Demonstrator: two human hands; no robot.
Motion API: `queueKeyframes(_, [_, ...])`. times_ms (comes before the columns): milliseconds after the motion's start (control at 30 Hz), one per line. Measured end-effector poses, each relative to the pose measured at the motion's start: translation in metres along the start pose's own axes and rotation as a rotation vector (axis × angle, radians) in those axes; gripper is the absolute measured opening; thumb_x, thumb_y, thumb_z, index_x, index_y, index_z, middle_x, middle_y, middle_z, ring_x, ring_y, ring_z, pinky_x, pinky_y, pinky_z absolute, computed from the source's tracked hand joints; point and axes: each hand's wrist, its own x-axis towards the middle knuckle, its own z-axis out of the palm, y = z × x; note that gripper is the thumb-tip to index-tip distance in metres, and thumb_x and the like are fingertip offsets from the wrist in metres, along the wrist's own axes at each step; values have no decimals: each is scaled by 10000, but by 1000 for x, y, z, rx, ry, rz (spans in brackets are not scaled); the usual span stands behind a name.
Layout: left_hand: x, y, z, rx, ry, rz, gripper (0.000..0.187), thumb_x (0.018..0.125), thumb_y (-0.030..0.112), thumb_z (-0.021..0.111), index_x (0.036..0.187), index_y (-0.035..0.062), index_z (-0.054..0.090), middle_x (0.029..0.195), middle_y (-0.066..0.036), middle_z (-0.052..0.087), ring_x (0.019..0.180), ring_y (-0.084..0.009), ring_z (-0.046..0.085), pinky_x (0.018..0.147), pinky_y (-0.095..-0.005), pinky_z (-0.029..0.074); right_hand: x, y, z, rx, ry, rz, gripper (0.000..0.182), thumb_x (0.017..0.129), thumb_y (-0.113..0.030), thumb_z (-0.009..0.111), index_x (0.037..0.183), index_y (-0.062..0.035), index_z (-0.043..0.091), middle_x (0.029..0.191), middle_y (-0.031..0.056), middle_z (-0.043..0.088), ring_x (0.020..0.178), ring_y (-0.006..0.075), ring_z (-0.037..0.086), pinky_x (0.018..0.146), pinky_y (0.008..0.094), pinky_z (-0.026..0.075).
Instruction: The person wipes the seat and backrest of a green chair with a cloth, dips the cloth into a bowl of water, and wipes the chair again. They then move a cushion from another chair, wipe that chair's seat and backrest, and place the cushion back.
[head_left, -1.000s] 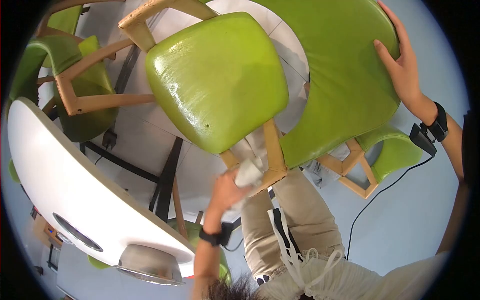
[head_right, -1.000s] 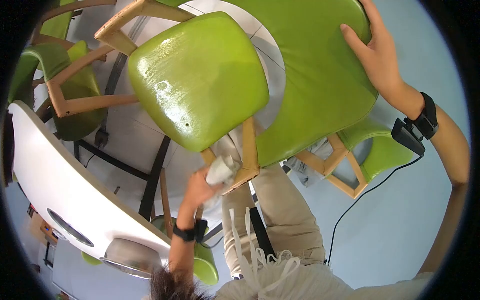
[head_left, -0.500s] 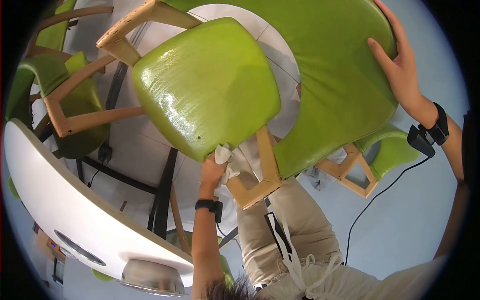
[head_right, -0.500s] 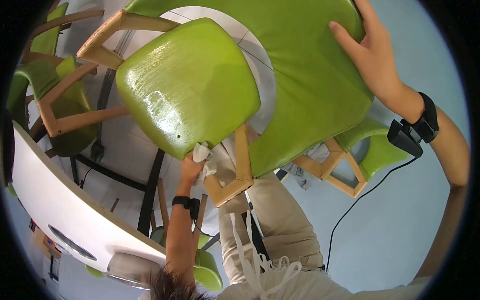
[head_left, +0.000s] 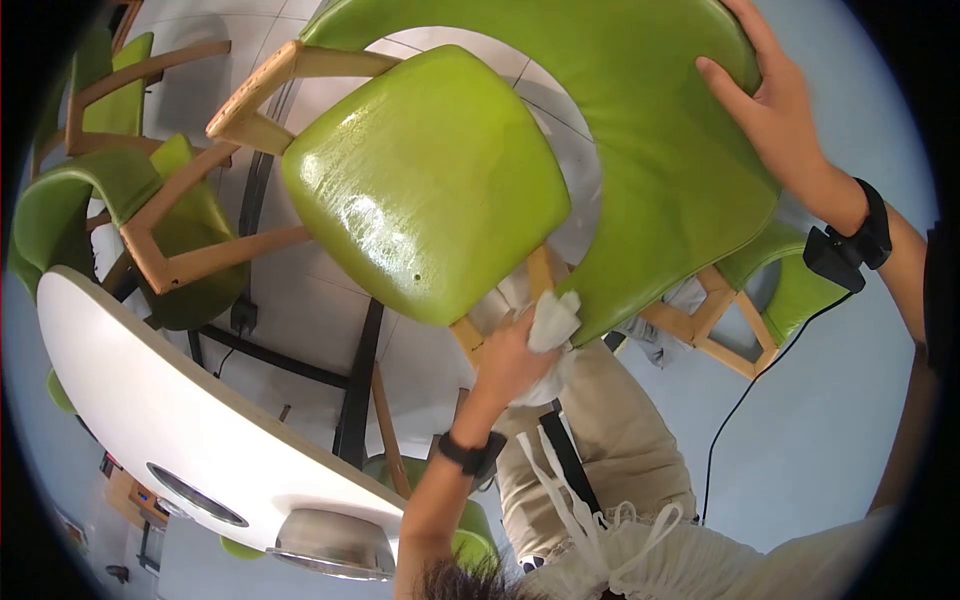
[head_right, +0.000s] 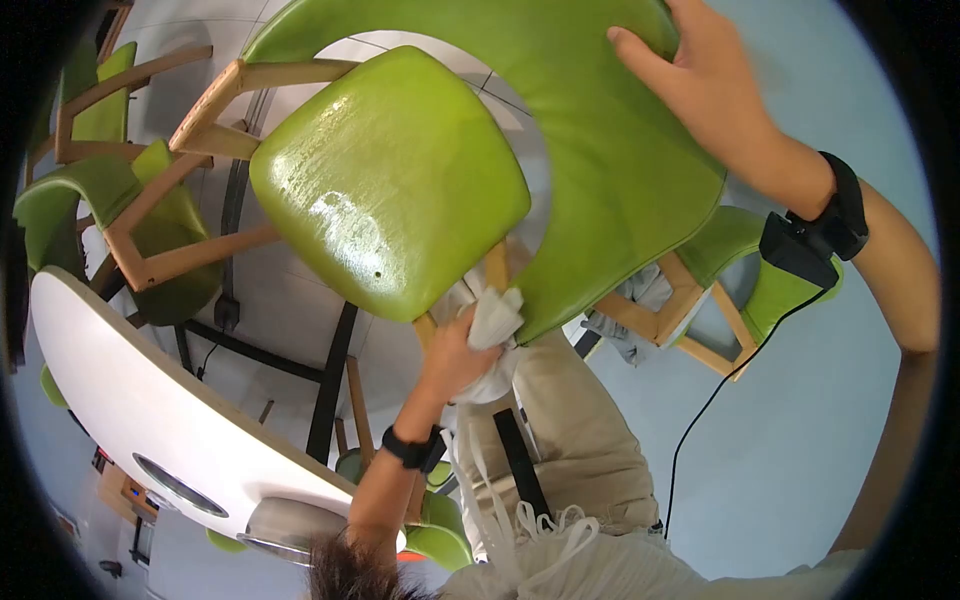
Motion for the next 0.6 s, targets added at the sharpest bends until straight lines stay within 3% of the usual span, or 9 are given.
queueKeyframes(67, [36, 13, 9, 105, -8, 32, 685, 703, 276, 754, 1319, 93, 517, 1221, -266, 567, 991, -428, 618, 855, -467, 515, 0, -13, 1, 23, 14, 90, 643, 844, -34, 549, 1448, -46, 329, 1301, 198, 523, 1184, 287, 543, 1017, 392, 425])
queueKeyframes(167, [95, -16, 33, -42, -37, 113, 711, 721, 306, 741, 1343, 80, 479, 1179, -283, 579, 1022, -426, 605, 877, -453, 506, -2, -5, 0, 41, 3, 105, 647, 838, -31, 551, 1446, -40, 331, 1300, 196, 525, 1174, 282, 552, 1011, 391, 431])
queueKeyframes(367, [177, -59, 61, 295, -122, -22, 752, 739, 370, 721, 1363, 52, 447, 1121, -302, 587, 1055, -455, 580, 900, -470, 492, 0, -12, 2, 11, 48, 53, 653, 829, -26, 554, 1444, -30, 334, 1301, 197, 522, 1156, 283, 564, 1002, 393, 439])
queueKeyframes(467, [181, -52, 59, 281, -106, -72, 768, 744, 415, 715, 1356, 32, 451, 1144, -305, 578, 1066, -460, 569, 917, -470, 482, -1, -1, 0, 64, 23, 39, 648, 831, -25, 551, 1442, -27, 337, 1309, 199, 517, 1156, 283, 566, 998, 390, 442])
queueKeyframes(600, [148, -55, 50, 211, -76, 27, 811, 757, 437, 705, 1400, 38, 413, 1176, -323, 542, 1080, -462, 554, 954, -470, 456, -2, 3, -1, 91, 17, -15, 642, 836, -27, 543, 1443, -27, 336, 1298, 202, 531, 1152, 284, 569, 992, 389, 446])
